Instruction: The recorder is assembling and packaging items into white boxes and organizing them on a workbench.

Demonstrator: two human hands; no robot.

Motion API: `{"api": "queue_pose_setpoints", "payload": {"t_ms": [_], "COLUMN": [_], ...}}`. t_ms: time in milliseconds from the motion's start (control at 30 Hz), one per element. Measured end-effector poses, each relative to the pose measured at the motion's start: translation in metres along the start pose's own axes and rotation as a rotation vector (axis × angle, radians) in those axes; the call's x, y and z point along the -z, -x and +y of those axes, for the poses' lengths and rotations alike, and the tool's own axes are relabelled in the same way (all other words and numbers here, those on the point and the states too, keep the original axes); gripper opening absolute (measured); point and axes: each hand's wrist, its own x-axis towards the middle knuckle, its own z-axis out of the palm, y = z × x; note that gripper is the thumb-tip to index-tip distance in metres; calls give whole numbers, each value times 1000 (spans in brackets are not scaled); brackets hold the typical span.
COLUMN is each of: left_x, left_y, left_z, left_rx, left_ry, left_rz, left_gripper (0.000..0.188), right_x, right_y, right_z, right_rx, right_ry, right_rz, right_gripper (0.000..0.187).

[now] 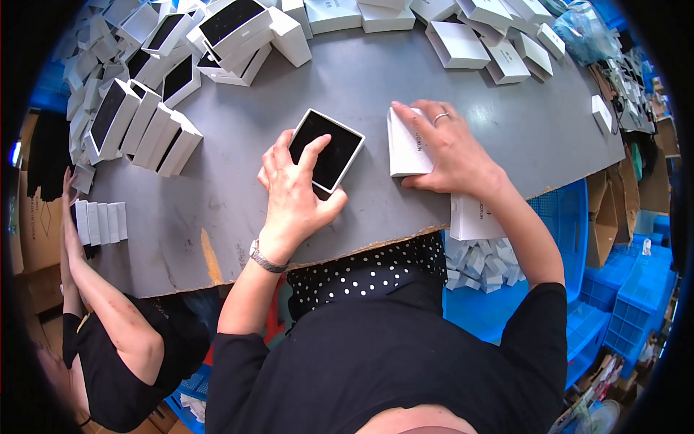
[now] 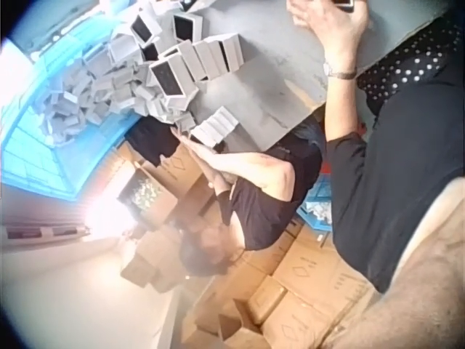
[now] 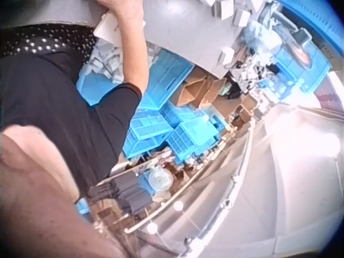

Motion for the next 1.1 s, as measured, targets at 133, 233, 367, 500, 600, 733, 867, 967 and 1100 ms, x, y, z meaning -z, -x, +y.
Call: {"api": "queue_pose_setpoints", "payload": {"t_ms": [133, 233, 367, 500, 600, 733, 867, 967, 1100], "left_x": [-9, -1, -4, -1, -1, 0, -6, -22, -46], "left_y": [9, 4, 10, 0, -8, -8, -3, -1, -15], "left_z": [4, -4, 3, -3, -8, -16, -2, 12, 39], "left_rx": [-88, -149, -223, -294, -289, -334, -196, 96, 31], "left_ry": [113, 202, 209, 301, 456, 571, 663, 997, 911], "left_rz": [79, 92, 27, -88, -149, -285, -105, 32, 69], "left_gripper": [77, 77, 79, 87, 90, 97, 112, 105, 94], "right_x": [-11, -14, -11, -15, -13, -6, -11, -14, -21], "right_y": [-7, -7, -14, -16, -19, -21, -19, -19, -30], "right_z": [-18, -10, -7, -6, -2, -7, -17, -27, -40], "right_rx": [59, 144, 171, 260, 221, 315, 278, 241, 233], "right_ry": [21, 26, -43, -118, -126, -116, -90, -65, -59], "right_rz": [103, 132, 158, 95, 45, -40, -48, -57, -6], "right_gripper": [110, 106, 107, 112, 112, 113, 112, 108, 103]}}
